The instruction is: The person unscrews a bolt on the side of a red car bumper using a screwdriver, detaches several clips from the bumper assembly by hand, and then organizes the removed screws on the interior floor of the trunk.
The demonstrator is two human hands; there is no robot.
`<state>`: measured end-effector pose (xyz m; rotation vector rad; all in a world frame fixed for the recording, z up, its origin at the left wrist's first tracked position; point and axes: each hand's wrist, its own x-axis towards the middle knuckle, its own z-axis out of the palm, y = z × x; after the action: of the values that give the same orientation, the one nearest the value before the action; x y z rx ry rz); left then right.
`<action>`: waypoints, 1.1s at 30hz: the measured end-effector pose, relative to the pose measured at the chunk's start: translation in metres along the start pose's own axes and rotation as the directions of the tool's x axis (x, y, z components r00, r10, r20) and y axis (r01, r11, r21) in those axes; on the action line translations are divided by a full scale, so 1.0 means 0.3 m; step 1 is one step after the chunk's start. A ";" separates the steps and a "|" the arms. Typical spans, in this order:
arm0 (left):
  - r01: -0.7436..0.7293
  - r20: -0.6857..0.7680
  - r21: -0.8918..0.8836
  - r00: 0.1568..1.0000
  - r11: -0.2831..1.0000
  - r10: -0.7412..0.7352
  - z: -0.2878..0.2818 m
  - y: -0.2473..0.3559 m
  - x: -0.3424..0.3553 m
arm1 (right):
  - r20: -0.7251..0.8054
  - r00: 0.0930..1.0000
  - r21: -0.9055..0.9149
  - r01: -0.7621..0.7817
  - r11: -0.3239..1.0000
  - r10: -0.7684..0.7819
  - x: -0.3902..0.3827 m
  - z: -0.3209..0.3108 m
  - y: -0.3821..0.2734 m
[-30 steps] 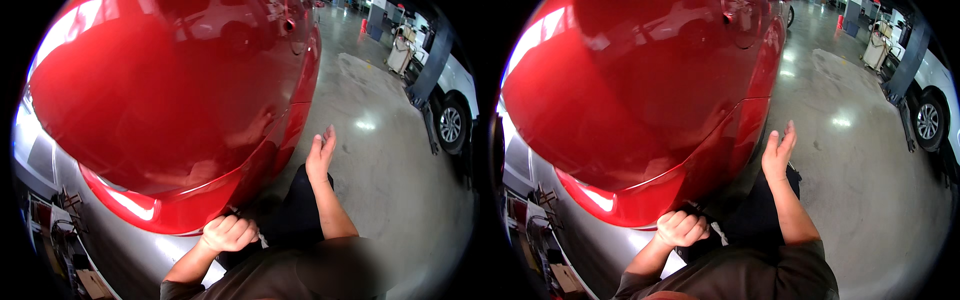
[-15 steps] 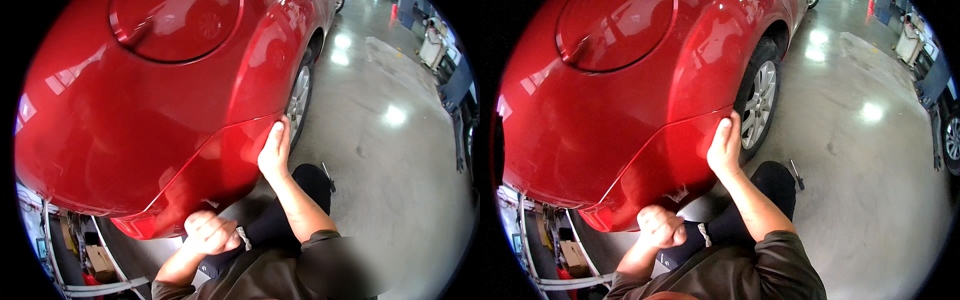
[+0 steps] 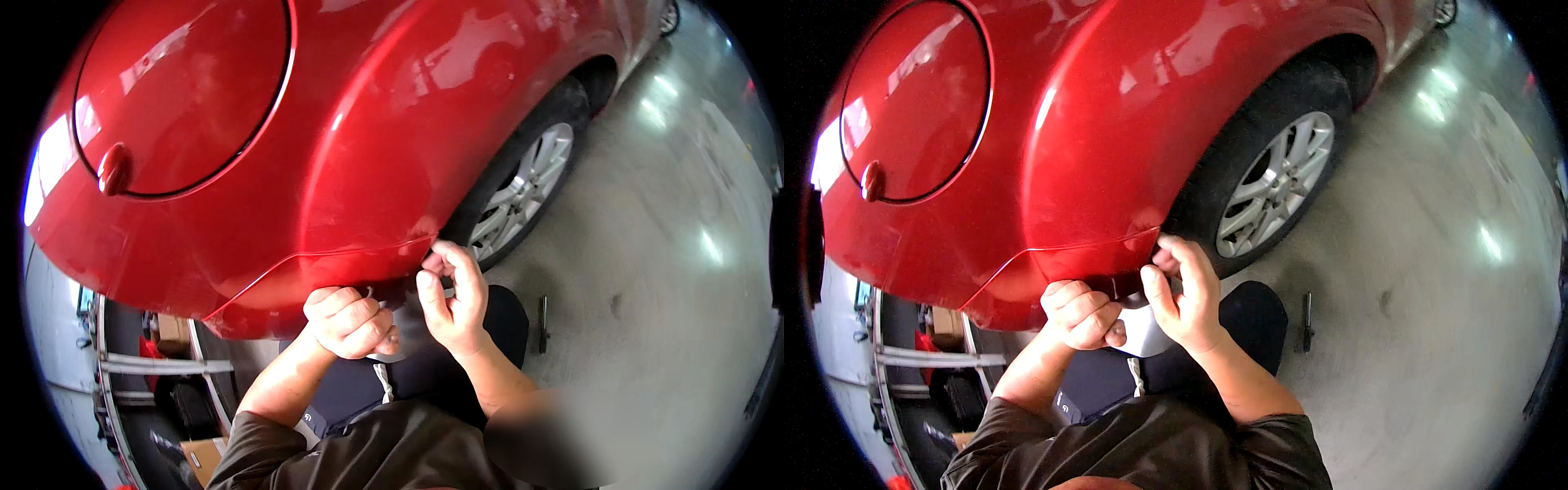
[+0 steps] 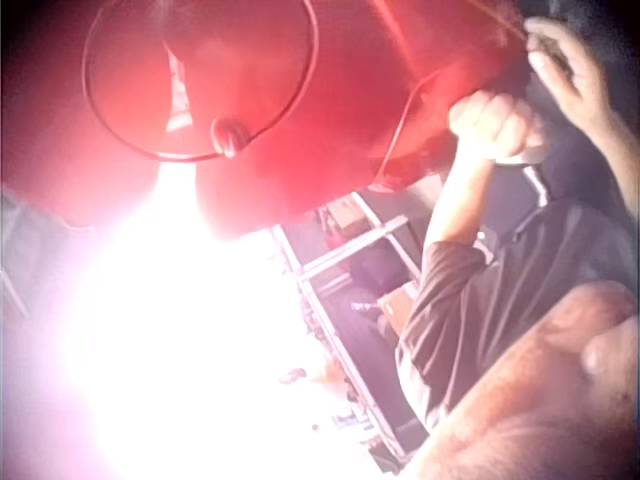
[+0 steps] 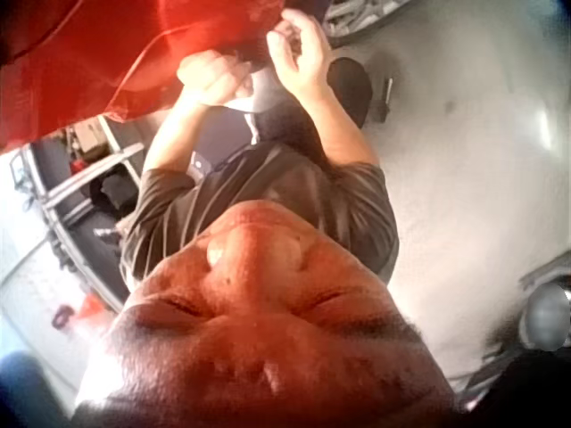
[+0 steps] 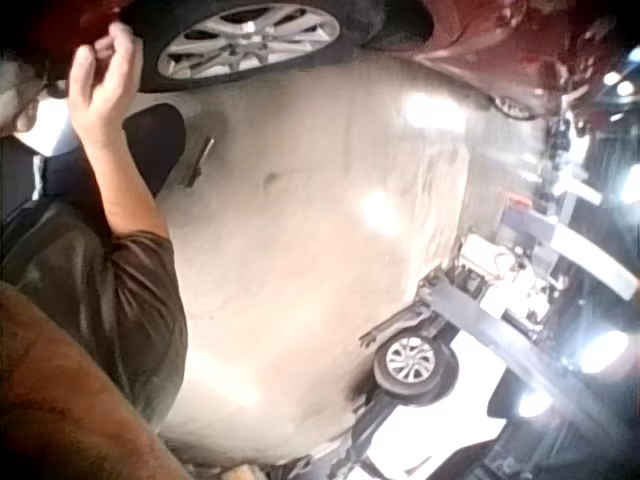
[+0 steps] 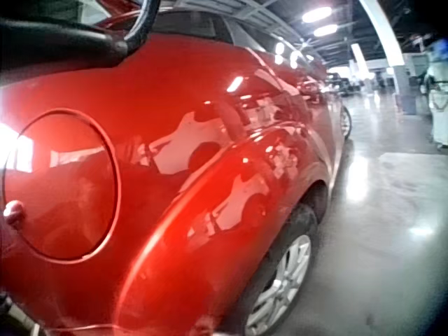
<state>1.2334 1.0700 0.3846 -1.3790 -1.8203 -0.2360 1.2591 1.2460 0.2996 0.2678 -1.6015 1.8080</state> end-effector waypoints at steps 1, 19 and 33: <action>-0.013 -0.003 0.006 1.000 1.000 0.013 0.002 -0.004 0.000 | -0.015 1.000 0.004 0.009 1.000 -0.009 0.032 0.021 -0.021; 0.007 0.246 0.135 0.968 0.991 -0.040 0.102 0.011 -0.056 | -0.428 0.622 -0.671 -0.704 0.230 0.655 -0.844 -0.892 0.601; 0.020 0.326 0.192 0.942 0.981 -0.083 0.113 0.007 -0.129 | -0.456 0.397 -0.790 -0.593 -0.157 0.797 -0.889 -0.953 0.844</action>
<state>1.2211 1.0631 0.3350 -1.2971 -2.0967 0.1494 1.3818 1.4189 -0.1150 -1.3568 -3.0059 1.0375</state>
